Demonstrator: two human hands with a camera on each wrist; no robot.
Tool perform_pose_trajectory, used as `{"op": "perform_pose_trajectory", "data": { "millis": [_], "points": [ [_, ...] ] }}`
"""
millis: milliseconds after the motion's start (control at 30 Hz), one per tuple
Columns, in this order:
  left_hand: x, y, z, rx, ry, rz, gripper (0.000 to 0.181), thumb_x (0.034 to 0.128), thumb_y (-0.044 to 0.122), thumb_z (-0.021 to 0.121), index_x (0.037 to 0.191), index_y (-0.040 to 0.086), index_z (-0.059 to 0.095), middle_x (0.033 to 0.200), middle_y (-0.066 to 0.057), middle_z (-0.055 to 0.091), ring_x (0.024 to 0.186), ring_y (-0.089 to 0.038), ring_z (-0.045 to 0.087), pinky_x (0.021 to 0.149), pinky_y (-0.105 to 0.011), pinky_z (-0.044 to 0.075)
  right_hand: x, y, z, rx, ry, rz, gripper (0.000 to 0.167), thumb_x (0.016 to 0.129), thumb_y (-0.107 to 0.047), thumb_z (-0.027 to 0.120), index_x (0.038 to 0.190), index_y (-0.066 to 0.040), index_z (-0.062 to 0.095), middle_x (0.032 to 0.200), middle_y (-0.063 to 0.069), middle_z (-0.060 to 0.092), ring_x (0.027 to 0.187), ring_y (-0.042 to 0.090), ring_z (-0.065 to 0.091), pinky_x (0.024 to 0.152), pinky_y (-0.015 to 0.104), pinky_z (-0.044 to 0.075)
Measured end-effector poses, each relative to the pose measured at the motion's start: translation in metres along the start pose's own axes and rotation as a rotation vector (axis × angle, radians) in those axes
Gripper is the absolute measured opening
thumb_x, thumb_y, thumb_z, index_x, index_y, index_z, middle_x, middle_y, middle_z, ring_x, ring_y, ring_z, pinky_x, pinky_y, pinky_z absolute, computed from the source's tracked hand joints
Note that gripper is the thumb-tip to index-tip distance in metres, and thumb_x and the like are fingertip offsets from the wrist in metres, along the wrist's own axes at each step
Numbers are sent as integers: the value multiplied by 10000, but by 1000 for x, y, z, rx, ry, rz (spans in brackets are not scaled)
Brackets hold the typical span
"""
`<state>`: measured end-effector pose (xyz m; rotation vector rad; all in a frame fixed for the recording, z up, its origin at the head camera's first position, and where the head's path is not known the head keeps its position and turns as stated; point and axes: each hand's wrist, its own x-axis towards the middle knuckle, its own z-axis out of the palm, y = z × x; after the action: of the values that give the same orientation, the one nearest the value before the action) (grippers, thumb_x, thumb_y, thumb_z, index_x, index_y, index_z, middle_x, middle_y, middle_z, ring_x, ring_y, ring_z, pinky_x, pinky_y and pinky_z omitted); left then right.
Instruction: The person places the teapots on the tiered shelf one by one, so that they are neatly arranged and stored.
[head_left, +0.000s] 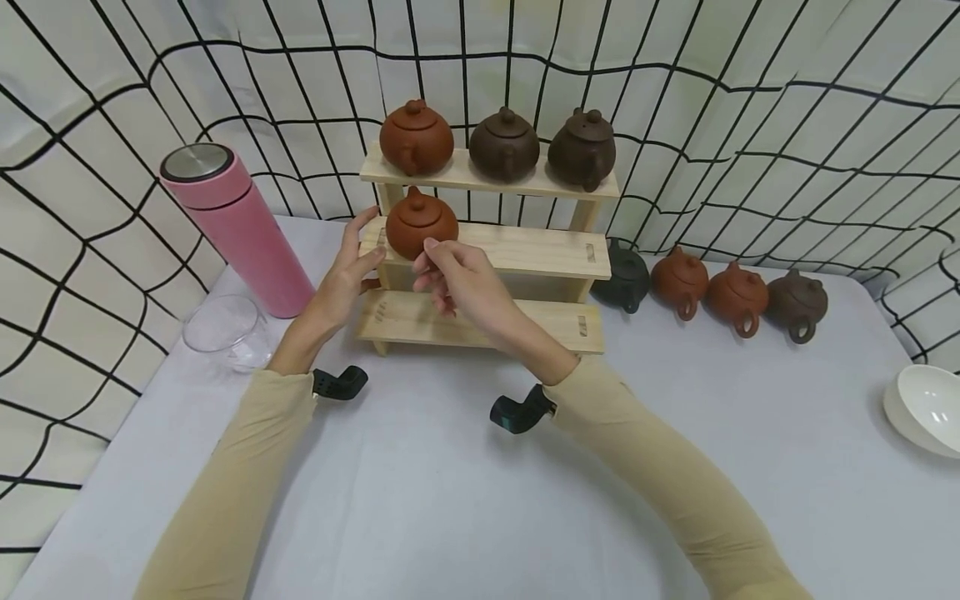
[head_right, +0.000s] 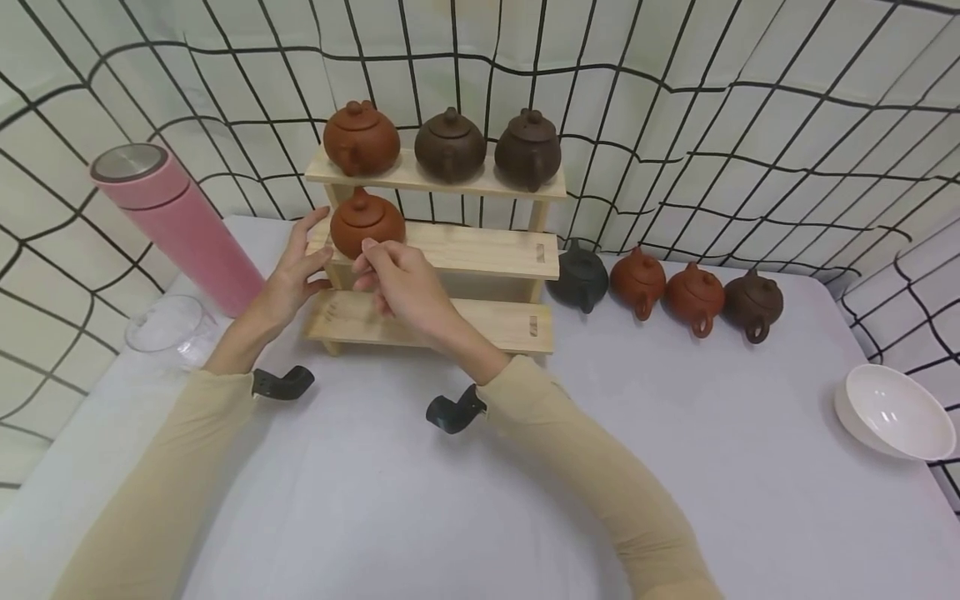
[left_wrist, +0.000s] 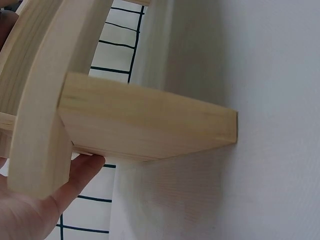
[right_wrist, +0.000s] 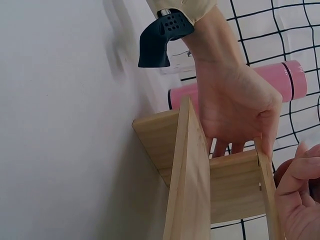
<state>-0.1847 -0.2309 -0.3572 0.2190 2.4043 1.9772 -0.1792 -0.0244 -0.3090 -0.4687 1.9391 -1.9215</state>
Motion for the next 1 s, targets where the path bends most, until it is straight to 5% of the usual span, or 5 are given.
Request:
{"op": "perform_pose_trajectory", "data": {
  "millis": [533,833,1000],
  "points": [
    [1,1,0,16,-8,3,673,1093,301,325,1680,214,6,1736,-32,-50,1532,-343,176,1162,-667,267,2,0,13,36,-46,1,370,1141,-270,455,1098,40,652,882,139,653,561,117,498,524,239,396],
    [2,1,2,9,-3,8,677,1082,258,326,1676,177,10,1733,-77,-41,1501,-392,228,1167,-675,246,-5,1,1,69,-79,10,306,1135,-222,470,1241,35,599,1104,315,653,604,159,623,594,239,493],
    [1,0,0,13,1,2,674,1089,264,325,1676,176,7,1728,-99,-15,1492,-386,237,1164,-671,246,-13,0,-12,27,-105,-3,289,1125,-182,473,1327,-5,579,1146,287,661,645,158,671,648,258,524]
  ]
}}
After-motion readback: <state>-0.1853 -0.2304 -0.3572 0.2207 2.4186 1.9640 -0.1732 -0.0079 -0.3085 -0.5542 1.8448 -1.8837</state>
